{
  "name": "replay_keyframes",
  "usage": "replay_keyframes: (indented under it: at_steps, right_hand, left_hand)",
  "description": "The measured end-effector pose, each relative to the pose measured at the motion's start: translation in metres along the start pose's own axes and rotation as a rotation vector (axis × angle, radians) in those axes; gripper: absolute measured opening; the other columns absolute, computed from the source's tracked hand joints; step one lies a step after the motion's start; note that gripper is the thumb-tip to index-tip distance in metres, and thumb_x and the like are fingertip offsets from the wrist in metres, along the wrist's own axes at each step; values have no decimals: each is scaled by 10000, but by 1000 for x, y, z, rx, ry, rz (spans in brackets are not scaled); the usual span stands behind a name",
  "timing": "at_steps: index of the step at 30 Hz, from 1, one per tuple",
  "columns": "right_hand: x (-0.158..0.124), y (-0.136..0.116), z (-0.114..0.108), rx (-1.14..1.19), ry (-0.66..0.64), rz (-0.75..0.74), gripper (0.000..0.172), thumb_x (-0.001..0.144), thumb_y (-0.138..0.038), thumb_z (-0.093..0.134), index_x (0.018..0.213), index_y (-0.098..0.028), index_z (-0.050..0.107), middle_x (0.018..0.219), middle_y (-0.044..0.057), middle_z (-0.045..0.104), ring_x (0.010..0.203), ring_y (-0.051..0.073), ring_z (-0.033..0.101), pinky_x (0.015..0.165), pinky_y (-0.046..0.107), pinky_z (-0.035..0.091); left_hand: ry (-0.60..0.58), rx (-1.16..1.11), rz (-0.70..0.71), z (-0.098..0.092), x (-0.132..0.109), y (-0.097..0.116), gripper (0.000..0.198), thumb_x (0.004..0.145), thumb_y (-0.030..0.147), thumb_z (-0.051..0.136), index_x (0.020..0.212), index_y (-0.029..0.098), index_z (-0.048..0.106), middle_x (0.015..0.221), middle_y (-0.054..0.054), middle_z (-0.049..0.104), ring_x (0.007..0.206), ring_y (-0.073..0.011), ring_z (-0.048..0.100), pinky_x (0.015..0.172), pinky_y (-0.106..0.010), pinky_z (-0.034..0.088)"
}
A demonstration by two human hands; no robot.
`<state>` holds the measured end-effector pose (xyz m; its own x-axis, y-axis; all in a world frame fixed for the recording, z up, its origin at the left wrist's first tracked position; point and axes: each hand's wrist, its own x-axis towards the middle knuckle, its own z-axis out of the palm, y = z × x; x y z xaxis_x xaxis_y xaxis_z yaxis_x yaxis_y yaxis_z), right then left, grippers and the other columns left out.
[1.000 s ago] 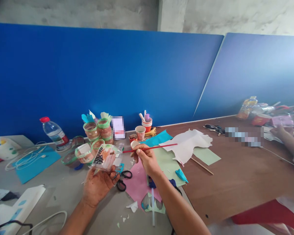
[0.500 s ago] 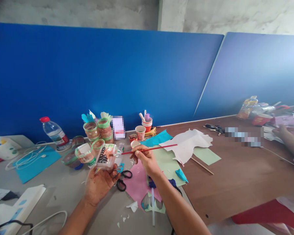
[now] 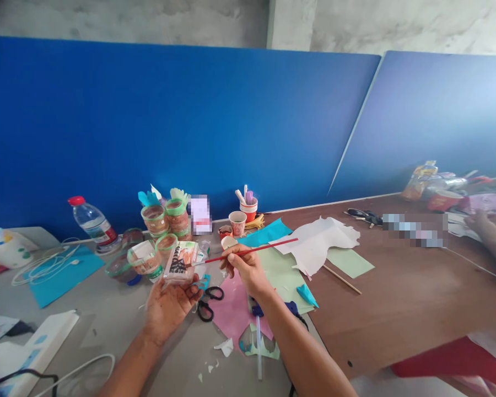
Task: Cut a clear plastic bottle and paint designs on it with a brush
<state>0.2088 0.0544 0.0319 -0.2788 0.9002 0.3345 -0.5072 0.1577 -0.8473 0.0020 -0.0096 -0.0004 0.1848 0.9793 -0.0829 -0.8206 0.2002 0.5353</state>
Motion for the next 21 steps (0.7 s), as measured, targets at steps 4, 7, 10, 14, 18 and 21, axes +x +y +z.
replay_keyframes:
  at_steps: [4, 7, 10, 14, 18, 21]
  right_hand:
    - [0, -1, 0, 10, -25, 21, 228, 768, -394, 699, 771, -167, 682, 579, 33, 667, 432, 100, 487, 434, 237, 360]
    - [0, 0, 0, 27, -3, -16, 218, 784, -392, 687, 800, -175, 681, 613, 32, 680, 433, 91, 480, 438, 233, 365]
    - [0, 2, -1, 11, -8, -28, 196, 801, -373, 678, 822, -178, 682, 640, 34, 688, 459, 93, 503, 454, 230, 375]
    - [1, 3, -1, 2, -25, -1, 201, 813, -370, 666, 809, -169, 683, 607, 30, 676, 433, 87, 484, 446, 232, 359]
    - [1, 2, -1, 1, -16, -28, 197, 809, -371, 669, 832, -176, 677, 651, 35, 691, 453, 92, 492, 451, 234, 361]
    - [1, 3, -2, -1, -58, 13, 202, 812, -371, 667, 804, -169, 676, 615, 35, 679, 438, 92, 485, 444, 234, 349]
  left_hand:
    - [10, 10, 3, 0, -1, 0, 423, 797, 455, 605, 917, 72, 741, 918, -168, 744, 763, -216, 671, 843, -389, 526]
    - [30, 11, 7, 1, -1, 0, 412, 781, 464, 628, 918, 93, 741, 925, -167, 744, 768, -226, 675, 834, -396, 525]
    - [40, 30, 16, 1, -1, -1, 413, 776, 481, 631, 913, 106, 739, 923, -168, 745, 755, -230, 677, 821, -402, 525]
    - [51, 64, 32, 0, 0, -4, 406, 785, 472, 628, 921, 105, 737, 938, -171, 744, 764, -238, 683, 816, -405, 525]
    - [72, 79, 37, -2, 1, -6, 409, 817, 470, 594, 939, 105, 735, 921, -171, 746, 765, -246, 686, 809, -410, 523]
    - [73, 83, 35, -3, 1, -6, 395, 834, 454, 577, 938, 106, 734, 929, -169, 746, 785, -248, 687, 820, -413, 517]
